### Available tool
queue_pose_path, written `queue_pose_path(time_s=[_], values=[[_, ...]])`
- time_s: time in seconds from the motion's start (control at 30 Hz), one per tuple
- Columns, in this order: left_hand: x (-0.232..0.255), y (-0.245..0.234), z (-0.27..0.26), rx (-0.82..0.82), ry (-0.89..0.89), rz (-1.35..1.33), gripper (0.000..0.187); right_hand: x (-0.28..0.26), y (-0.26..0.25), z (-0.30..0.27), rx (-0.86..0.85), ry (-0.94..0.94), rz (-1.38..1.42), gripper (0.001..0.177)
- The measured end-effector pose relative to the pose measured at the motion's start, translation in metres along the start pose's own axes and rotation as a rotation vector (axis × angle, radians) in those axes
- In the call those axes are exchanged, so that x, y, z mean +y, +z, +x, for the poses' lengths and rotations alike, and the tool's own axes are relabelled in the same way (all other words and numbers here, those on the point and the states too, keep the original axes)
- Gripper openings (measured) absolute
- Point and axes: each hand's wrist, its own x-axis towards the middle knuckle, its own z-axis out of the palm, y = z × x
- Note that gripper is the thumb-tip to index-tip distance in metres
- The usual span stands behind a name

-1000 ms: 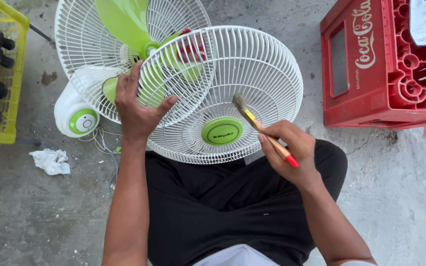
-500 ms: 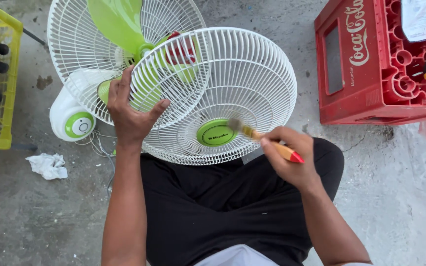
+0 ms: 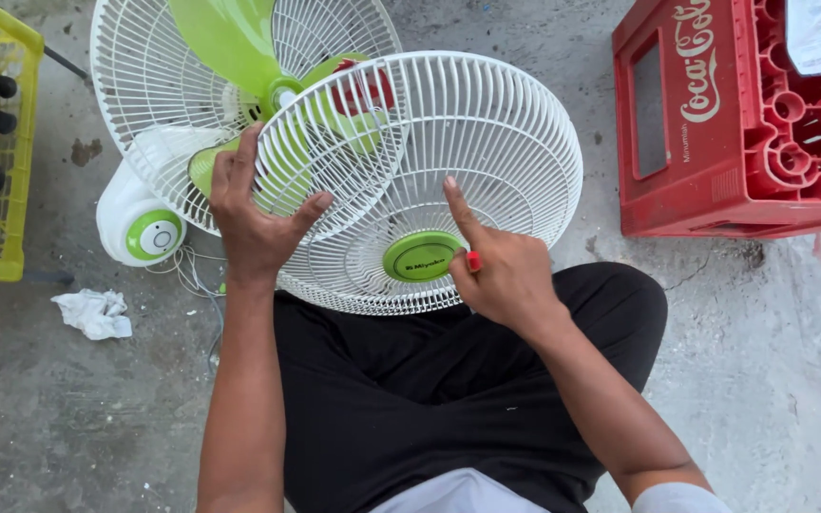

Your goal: Cleaning dust off the grills and blades of a disassembled electric fan using a brush.

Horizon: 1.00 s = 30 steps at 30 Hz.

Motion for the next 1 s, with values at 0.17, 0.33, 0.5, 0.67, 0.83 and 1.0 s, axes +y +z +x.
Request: queue_pose_path(time_s=[0.17, 0.33, 0.5, 0.67, 0.83, 1.0], values=[[-0.002, 0.002, 0.000, -0.002, 0.000, 0.007, 0.105, 0.003, 0.018, -0.006, -0.009, -0.028, -0.096, 0.090], [-0.001, 0.001, 0.000, 0.001, 0.001, -0.002, 0.106, 0.008, 0.020, -0.007, -0.024, 0.028, -0.107, 0.087], [-0.004, 0.001, -0.002, -0.003, -0.004, 0.023, 0.105, 0.007, 0.015, -0.004, 0.091, -0.035, -0.048, 0.077], [-0.007, 0.004, -0.003, -0.015, -0.024, 0.023, 0.106, 0.005, 0.012, 0.001, 0.072, 0.041, -0.003, 0.068], [-0.001, 0.000, -0.002, -0.010, -0.001, 0.015, 0.106, 0.006, 0.013, 0.000, 0.102, 0.027, 0.023, 0.066], [-0.002, 0.000, -0.003, -0.001, -0.020, 0.006, 0.106, 0.005, 0.011, 0.003, 0.094, 0.041, 0.024, 0.066]])
